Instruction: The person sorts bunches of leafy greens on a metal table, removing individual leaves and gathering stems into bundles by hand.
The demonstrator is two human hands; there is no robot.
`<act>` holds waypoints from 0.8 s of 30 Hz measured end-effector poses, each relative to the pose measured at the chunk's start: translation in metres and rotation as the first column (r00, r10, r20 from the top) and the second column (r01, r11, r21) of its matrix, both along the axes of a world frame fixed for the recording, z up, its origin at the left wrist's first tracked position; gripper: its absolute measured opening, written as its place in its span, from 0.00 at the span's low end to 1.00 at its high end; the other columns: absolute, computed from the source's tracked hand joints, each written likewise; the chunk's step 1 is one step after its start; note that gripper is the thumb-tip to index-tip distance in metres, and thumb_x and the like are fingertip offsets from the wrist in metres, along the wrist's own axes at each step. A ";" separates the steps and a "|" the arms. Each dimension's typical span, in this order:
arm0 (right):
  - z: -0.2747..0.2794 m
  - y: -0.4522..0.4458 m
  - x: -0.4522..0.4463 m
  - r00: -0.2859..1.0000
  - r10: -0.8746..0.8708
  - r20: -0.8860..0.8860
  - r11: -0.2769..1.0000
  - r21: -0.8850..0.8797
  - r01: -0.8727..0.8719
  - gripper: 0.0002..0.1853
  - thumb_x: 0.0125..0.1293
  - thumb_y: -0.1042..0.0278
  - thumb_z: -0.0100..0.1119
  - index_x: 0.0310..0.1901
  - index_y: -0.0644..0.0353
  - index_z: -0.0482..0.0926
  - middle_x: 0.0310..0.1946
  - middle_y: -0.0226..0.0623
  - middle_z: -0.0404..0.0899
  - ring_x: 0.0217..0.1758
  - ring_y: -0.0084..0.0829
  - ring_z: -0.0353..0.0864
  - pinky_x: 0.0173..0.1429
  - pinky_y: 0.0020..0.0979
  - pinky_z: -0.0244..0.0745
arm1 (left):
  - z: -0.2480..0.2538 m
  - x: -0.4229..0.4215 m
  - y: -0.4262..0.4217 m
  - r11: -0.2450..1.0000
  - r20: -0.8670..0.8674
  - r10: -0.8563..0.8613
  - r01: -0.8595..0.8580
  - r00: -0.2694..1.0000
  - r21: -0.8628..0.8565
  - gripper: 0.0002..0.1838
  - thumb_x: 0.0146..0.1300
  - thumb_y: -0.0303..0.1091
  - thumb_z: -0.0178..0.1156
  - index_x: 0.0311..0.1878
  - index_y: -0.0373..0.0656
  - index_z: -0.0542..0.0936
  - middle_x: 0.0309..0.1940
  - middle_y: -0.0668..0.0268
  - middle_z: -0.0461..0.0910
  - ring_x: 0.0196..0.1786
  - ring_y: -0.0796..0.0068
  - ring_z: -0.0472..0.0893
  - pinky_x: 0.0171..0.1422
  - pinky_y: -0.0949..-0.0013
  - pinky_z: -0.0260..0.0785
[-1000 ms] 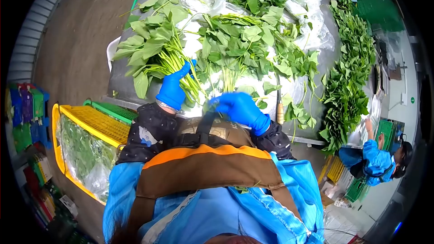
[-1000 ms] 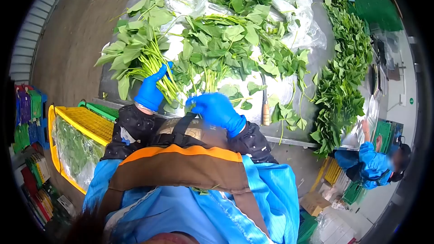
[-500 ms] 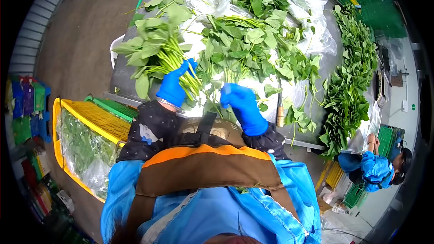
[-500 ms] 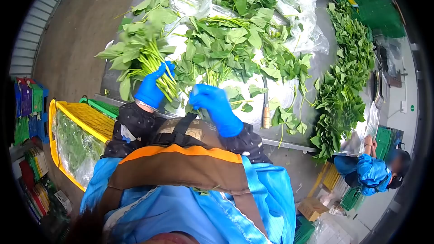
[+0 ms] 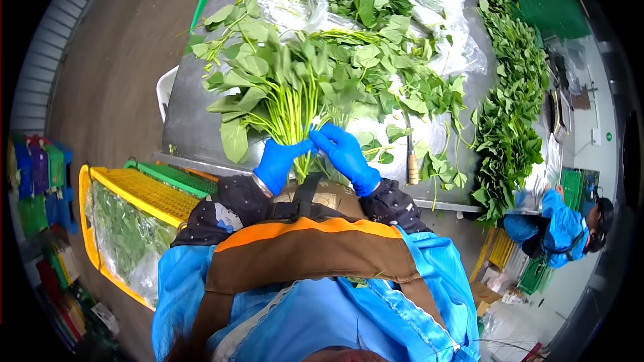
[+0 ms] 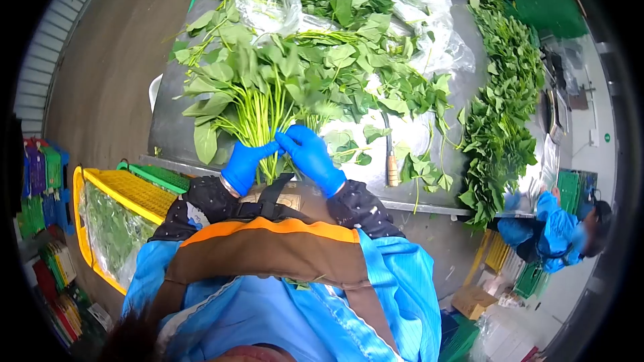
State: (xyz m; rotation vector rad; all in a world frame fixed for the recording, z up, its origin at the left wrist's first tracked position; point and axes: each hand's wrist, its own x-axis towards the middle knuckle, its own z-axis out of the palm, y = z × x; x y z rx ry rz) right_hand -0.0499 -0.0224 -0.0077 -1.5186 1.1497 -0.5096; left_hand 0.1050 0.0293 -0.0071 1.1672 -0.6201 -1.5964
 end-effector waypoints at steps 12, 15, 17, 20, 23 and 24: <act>0.032 0.041 -0.003 0.990 -0.105 -0.094 0.995 -0.007 0.104 0.31 0.52 0.52 0.56 0.55 0.61 0.65 0.48 0.51 0.72 0.51 0.45 0.72 0.52 0.37 0.67 | -0.028 -0.006 0.007 0.927 -0.113 -0.373 0.374 0.921 -0.012 0.17 0.54 0.27 0.57 0.48 0.37 0.70 0.43 0.64 0.73 0.42 0.75 0.74 0.42 0.72 0.68; 0.066 0.047 -0.007 0.978 -0.195 -0.079 0.976 0.081 0.201 0.35 0.49 0.50 0.60 0.56 0.59 0.64 0.49 0.50 0.72 0.52 0.46 0.71 0.53 0.37 0.67 | -0.086 -0.011 0.006 0.774 0.352 -0.557 0.624 0.752 -0.108 0.18 0.58 0.30 0.53 0.52 0.36 0.69 0.46 0.58 0.73 0.48 0.66 0.74 0.49 0.67 0.67; 0.052 0.053 -0.009 0.919 -0.392 0.039 0.920 0.038 0.391 0.35 0.48 0.50 0.61 0.56 0.58 0.65 0.49 0.49 0.72 0.52 0.46 0.72 0.53 0.37 0.67 | -0.083 -0.030 -0.001 0.632 0.667 -0.488 0.755 0.563 -0.176 0.20 0.58 0.31 0.53 0.54 0.36 0.67 0.50 0.53 0.72 0.53 0.61 0.72 0.54 0.64 0.63; 0.042 0.049 -0.029 0.796 -0.596 0.110 0.801 0.013 0.598 0.32 0.49 0.51 0.61 0.55 0.55 0.66 0.48 0.49 0.73 0.50 0.47 0.72 0.51 0.38 0.67 | -0.033 -0.075 -0.010 0.597 0.689 -0.420 0.752 0.590 -0.280 0.21 0.58 0.31 0.53 0.56 0.37 0.66 0.52 0.53 0.70 0.54 0.63 0.71 0.56 0.63 0.62; 0.034 0.043 -0.076 0.777 -0.628 0.045 0.773 -0.073 0.630 0.28 0.48 0.54 0.60 0.51 0.55 0.68 0.41 0.48 0.75 0.45 0.48 0.74 0.47 0.40 0.69 | -0.019 -0.125 -0.026 0.519 0.754 -0.464 0.832 0.465 -0.194 0.22 0.58 0.30 0.54 0.56 0.36 0.65 0.51 0.55 0.70 0.54 0.65 0.70 0.55 0.65 0.63; 0.030 0.041 -0.097 0.778 -0.627 0.028 0.774 -0.093 0.627 0.26 0.48 0.55 0.59 0.49 0.54 0.69 0.40 0.47 0.75 0.44 0.47 0.75 0.46 0.40 0.70 | -0.017 -0.147 -0.028 0.498 0.732 -0.506 0.847 0.456 -0.184 0.22 0.58 0.29 0.54 0.56 0.36 0.65 0.51 0.55 0.70 0.54 0.66 0.70 0.55 0.65 0.63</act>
